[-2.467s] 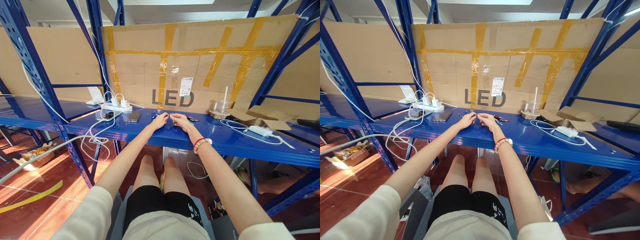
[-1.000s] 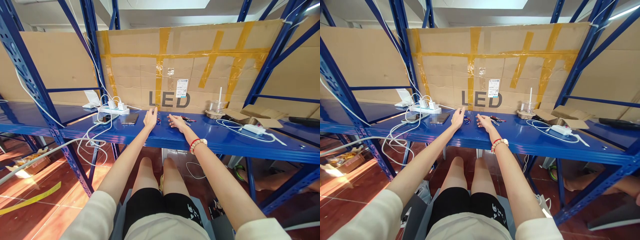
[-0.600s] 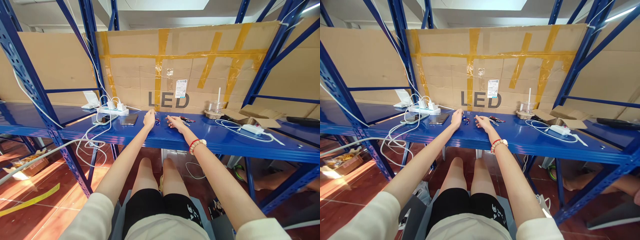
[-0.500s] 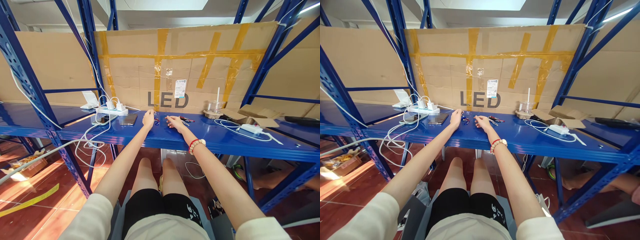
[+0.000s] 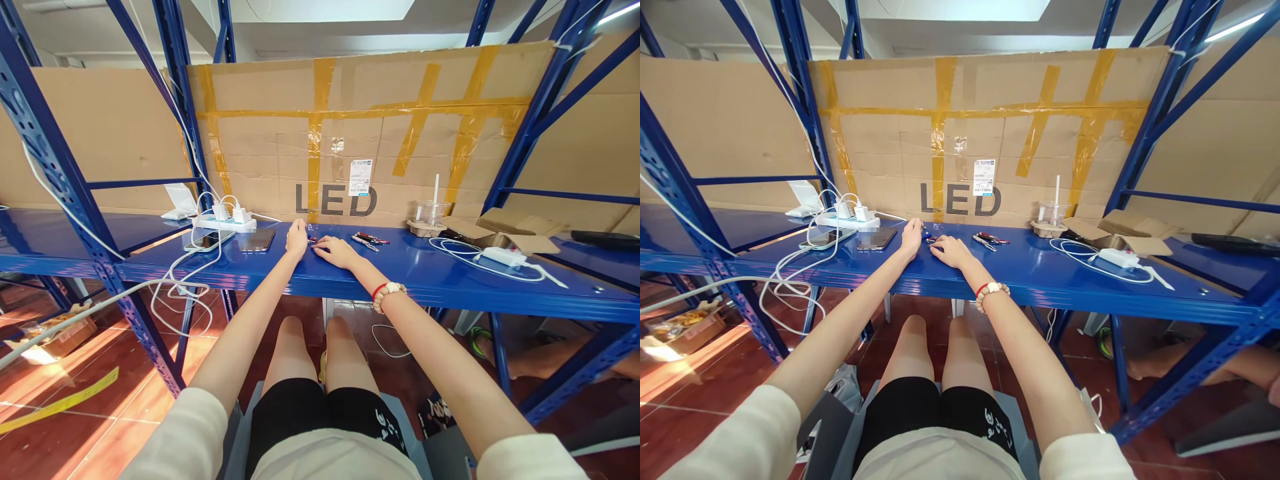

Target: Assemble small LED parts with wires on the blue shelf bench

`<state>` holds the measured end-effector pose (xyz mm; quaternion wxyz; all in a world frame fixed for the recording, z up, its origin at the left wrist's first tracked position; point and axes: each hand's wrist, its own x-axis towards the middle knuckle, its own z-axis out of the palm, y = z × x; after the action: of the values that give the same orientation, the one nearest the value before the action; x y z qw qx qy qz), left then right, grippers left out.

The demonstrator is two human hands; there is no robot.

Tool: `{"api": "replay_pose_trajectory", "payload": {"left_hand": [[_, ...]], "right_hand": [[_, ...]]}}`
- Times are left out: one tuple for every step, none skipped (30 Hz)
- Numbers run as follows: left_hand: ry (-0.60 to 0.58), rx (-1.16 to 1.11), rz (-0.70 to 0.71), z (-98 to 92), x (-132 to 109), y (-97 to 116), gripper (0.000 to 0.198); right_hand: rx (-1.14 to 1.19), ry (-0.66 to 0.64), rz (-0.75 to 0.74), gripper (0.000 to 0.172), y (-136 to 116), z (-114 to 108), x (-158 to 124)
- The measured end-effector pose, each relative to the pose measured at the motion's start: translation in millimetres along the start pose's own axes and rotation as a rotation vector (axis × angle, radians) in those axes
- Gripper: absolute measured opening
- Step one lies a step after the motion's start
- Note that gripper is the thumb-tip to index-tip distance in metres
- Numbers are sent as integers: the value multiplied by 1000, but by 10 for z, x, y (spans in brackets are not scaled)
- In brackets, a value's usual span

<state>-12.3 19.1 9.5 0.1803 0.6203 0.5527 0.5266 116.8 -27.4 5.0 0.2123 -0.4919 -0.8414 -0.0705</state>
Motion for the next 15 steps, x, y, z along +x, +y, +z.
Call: {"api": "replay_pose_trajectory", "payload": {"left_hand": [[10, 0, -10, 0, 1, -4, 37], [16, 3, -21, 2, 0, -6, 37], [15, 10, -31, 5, 0, -5, 37], [7, 19, -39, 10, -1, -3, 36], [-1, 25, -45, 15, -1, 1, 36], [-8, 27, -49, 19, -2, 5, 36], [-13, 25, -50, 22, -2, 11, 36], [-23, 22, -48, 24, -2, 16, 36], [-34, 20, -44, 23, -3, 21, 35], [-48, 23, -40, 20, -5, 26, 34], [-65, 29, -35, 16, -8, 32, 34], [-81, 35, -32, 12, -12, 37, 33], [-97, 36, -27, 7, -18, 43, 32], [-111, 33, -21, 2, -25, 49, 33], [-122, 27, -15, -2, -33, 55, 36]], "right_hand": [[14, 5, 7, 29, 16, 8, 6], [30, 23, 23, 29, 34, 16, 10], [44, 51, 52, 28, 53, 23, 12], [57, 79, 92, 29, 71, 29, 13], [69, 102, 140, 29, 84, 33, 11], [81, 119, 192, 30, 94, 34, 9], [91, 129, 240, 30, 100, 34, 5], [99, 134, 280, 29, 104, 32, 2], [104, 137, 310, 27, 106, 29, -1], [107, 140, 330, 25, 108, 27, -3], [109, 142, 343, 24, 110, 25, -4], [112, 143, 350, 22, 113, 24, -5], [117, 142, 350, 21, 116, 23, -5], [125, 143, 348, 21, 119, 23, -5], [135, 144, 344, 21, 122, 23, -5]]}}
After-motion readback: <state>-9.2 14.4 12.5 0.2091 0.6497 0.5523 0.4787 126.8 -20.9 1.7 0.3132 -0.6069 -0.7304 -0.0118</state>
